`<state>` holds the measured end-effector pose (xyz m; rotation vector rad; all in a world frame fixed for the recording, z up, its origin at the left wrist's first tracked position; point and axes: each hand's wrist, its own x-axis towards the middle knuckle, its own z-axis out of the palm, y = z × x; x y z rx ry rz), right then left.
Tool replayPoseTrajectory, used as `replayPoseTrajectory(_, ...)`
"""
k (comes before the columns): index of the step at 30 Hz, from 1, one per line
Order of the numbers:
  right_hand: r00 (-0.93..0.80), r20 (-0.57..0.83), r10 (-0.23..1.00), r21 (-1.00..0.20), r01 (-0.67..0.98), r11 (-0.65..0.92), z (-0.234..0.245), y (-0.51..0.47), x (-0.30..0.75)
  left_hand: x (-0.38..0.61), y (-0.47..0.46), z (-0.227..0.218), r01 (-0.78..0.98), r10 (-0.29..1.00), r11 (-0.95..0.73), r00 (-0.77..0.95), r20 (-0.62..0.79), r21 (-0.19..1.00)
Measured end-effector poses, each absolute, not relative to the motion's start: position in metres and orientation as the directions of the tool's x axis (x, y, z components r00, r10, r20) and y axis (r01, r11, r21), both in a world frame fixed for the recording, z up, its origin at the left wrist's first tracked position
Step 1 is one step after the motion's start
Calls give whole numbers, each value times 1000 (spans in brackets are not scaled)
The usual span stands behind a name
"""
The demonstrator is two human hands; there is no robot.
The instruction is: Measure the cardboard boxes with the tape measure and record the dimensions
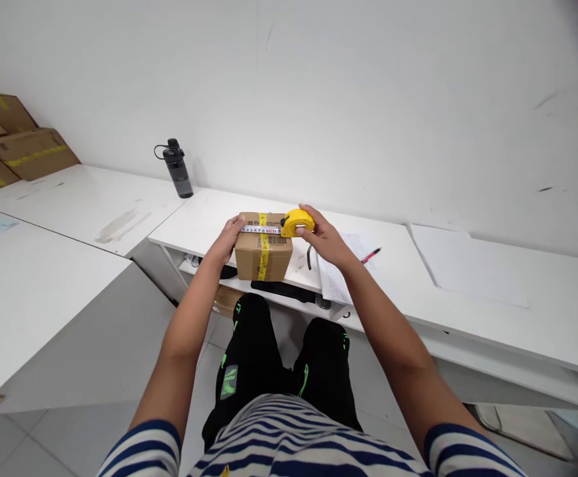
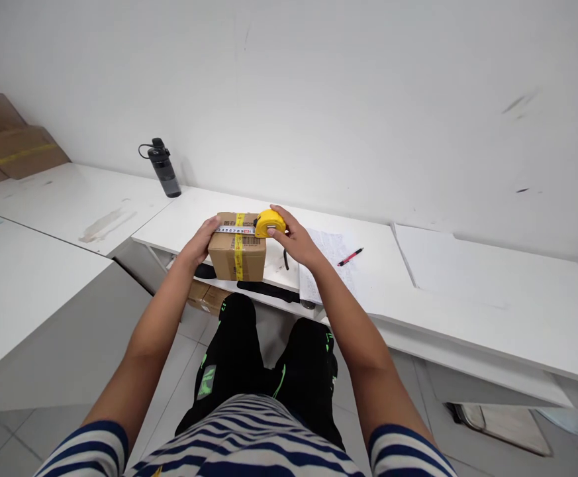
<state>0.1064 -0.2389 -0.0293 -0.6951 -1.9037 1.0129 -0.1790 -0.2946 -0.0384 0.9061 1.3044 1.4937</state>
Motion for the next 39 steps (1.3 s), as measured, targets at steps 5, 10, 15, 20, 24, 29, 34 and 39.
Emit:
replayPoseTrajectory(5,-506,393,768,-873,56,484,-20,-232,117,-171,-299,-40,-278,967,22,-237,-91,960)
replayPoseTrajectory(10,-546,324,773,-917,21,399,-10,-226,133,-174,-301,-35,-185,982,43,-171,-75,982)
replayPoseTrajectory(15,-544,310,780,-926,15,378,-11,-224,142,-167,-297,-36,-153,978,49,-193,-79,987)
replayPoseTrajectory(20,-537,332,776,-919,4,395,-9,-223,145,-165,-295,-37,-125,977,53,-199,-77,991)
replayPoseTrajectory(24,-516,334,789,-916,21,402,-10,-224,151,-169,-295,-33,-27,982,73,-170,-76,997)
replayPoseTrajectory(29,-527,300,795,-916,73,394,-12,-220,166,-164,-291,-26,32,978,155,-147,-148,987)
replayPoseTrajectory(34,-539,311,783,-901,94,423,-9,-222,172,-156,-285,-32,-13,989,28,-147,-30,1000)
replayPoseTrajectory(39,-522,339,783,-877,125,464,-8,-230,167,-150,-284,-38,-60,986,-98,-144,88,993)
